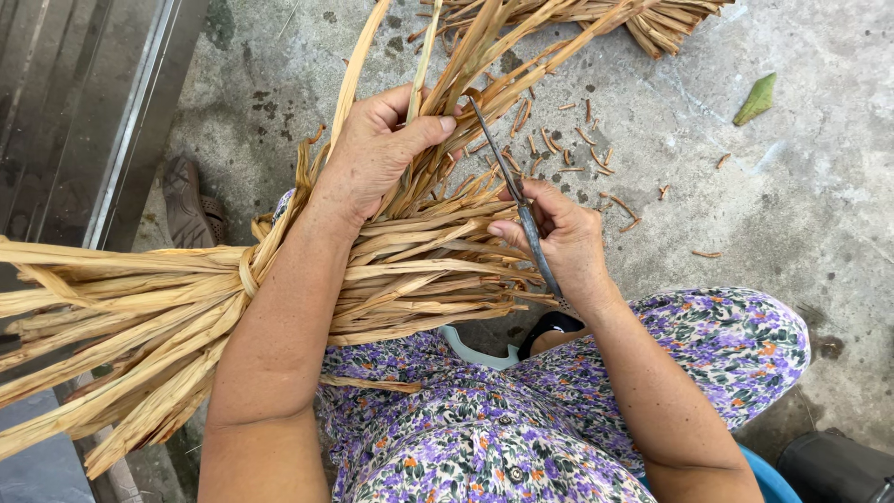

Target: The person sits on a low stool and uses shears to trim the ends of a bundle of dried plant stalks. They repeatedly adjust the bundle and cut protruding tips, letting the trimmings fall onto the floor.

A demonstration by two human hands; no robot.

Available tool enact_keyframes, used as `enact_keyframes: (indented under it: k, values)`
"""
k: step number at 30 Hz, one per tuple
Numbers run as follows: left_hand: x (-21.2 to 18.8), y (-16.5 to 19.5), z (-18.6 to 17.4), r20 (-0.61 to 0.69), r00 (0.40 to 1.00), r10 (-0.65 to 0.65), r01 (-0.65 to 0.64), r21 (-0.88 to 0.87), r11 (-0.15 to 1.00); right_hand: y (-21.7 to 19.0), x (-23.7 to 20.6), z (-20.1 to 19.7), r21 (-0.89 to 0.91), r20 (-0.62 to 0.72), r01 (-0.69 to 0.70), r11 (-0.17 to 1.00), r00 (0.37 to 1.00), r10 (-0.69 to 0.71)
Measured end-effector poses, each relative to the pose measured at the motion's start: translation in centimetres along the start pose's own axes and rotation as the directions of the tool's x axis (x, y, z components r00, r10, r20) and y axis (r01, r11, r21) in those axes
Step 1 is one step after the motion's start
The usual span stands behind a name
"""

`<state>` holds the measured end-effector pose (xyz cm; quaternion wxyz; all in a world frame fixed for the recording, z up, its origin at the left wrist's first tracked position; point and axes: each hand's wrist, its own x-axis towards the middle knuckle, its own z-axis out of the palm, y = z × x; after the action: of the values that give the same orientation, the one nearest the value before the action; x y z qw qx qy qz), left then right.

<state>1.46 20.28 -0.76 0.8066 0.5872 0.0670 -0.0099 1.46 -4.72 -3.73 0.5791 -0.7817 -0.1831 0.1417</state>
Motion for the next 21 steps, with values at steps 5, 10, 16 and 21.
enact_keyframes:
  k: [5, 10, 16, 21]
  values:
    - [-0.2, 0.0, 0.1, -0.028, 0.999, -0.037, 0.039, 0.074, 0.997, -0.1, 0.2, -0.5, -0.187, 0.017, 0.006, 0.982, 1.0, -0.003]
    - [0.0, -0.2, 0.2, -0.023, 0.998, -0.051, 0.052, 0.033, 0.998, 0.4, 0.1, -0.2, -0.159, -0.007, -0.022, 0.987, 1.0, 0.022]
    - [-0.2, 0.0, 0.0, -0.038, 0.999, 0.009, -0.009, -0.002, 1.0, 1.2, -0.4, -1.0, 0.139, -0.115, 0.018, 0.99, 0.993, -0.001]
    - [-0.2, 0.3, -0.1, -0.073, 0.997, 0.021, -0.014, 0.087, 0.996, 1.2, -0.3, -2.1, 0.257, -0.172, 0.121, 0.959, 0.982, -0.078]
